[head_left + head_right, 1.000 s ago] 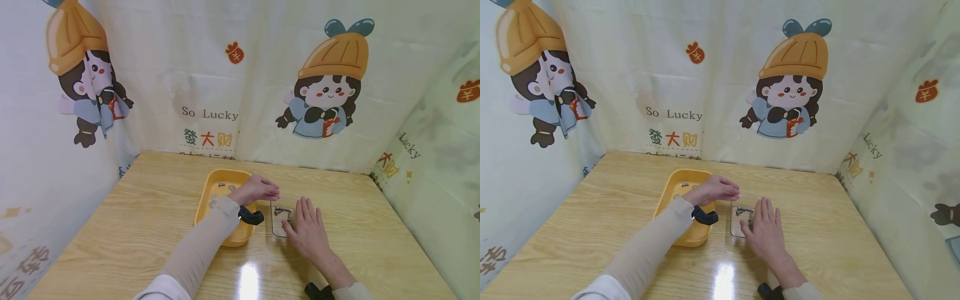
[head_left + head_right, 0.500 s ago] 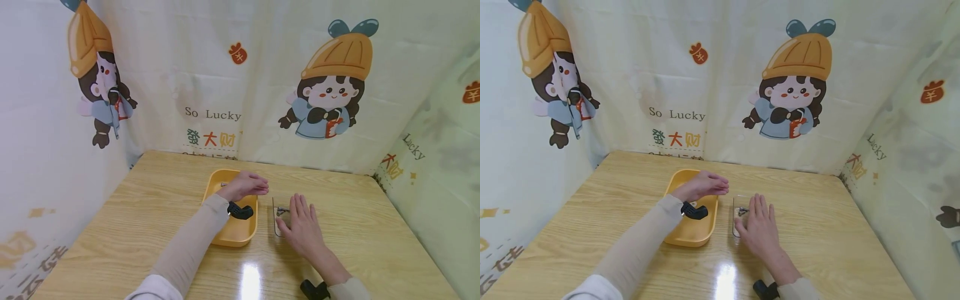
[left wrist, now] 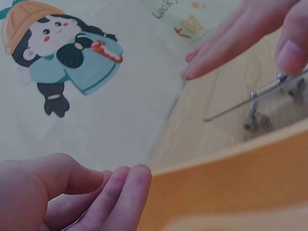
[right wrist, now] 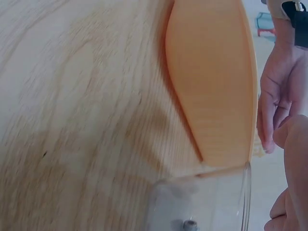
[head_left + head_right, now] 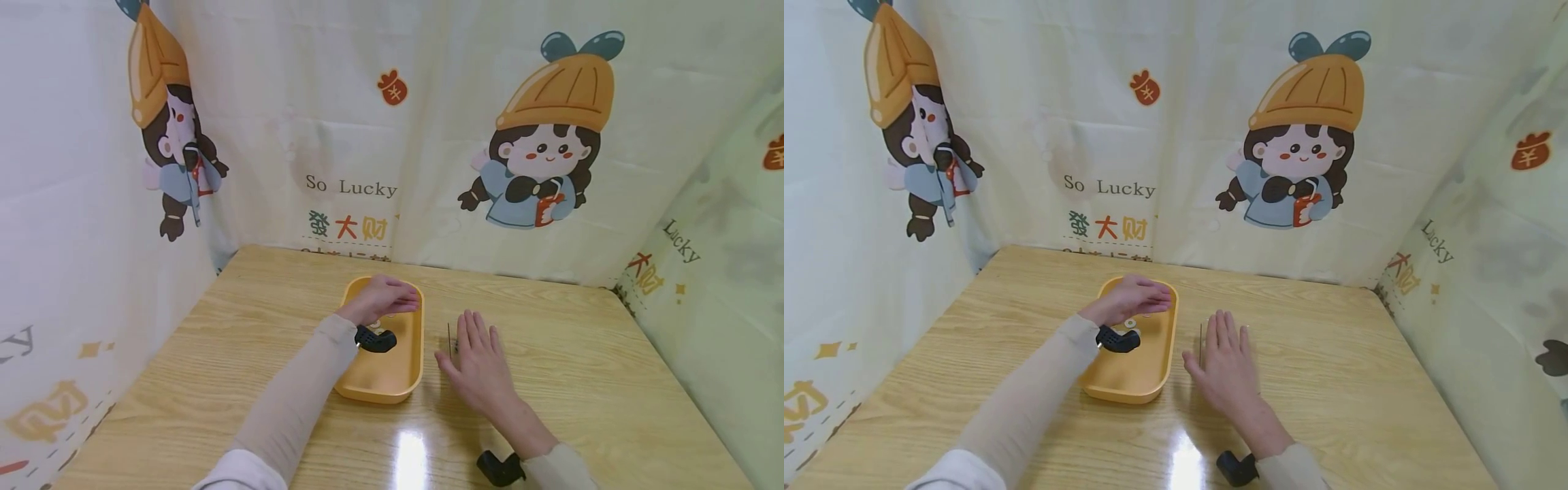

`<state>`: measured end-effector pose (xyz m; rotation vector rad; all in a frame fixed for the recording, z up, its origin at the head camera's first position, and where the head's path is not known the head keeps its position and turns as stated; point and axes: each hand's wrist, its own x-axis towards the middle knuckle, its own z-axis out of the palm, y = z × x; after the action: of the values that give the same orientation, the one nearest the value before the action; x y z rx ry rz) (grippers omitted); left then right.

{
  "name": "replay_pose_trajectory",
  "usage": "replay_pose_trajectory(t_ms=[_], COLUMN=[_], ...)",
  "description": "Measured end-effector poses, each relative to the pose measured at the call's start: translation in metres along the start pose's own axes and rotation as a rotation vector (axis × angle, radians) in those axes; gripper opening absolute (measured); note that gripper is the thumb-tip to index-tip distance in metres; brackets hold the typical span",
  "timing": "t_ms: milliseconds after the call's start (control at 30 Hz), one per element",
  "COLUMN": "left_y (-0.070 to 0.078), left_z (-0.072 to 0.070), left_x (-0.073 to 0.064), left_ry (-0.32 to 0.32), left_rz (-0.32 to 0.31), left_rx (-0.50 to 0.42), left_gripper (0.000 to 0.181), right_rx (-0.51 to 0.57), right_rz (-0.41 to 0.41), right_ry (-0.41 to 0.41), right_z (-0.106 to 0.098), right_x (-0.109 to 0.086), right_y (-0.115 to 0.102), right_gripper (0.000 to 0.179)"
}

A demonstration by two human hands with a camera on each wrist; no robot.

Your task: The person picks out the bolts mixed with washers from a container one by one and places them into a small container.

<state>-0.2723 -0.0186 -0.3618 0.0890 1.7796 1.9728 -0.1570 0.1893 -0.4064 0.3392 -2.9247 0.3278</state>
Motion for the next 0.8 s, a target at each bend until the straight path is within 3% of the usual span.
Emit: replay_pose_trajectory(t_ms=[633, 800], left_y=[-0.009, -0.011], left_z=[-0.028, -0.03], left_x=[0.002, -0.001], left_ry=[0.277, 0.337], left_rz=[-0.05, -0.055], left_rx=[0.077, 0.134], left_gripper=[0.04, 0.028], right_rx=[0.044, 0.029], right_rz=[-0.068, -0.084], right_ry=[0.03, 0.013], right_z=[0.011, 0.015], right_x=[0.009, 0.007], right_y=[-0.03, -0.036], right_gripper=[0.08, 0.081])
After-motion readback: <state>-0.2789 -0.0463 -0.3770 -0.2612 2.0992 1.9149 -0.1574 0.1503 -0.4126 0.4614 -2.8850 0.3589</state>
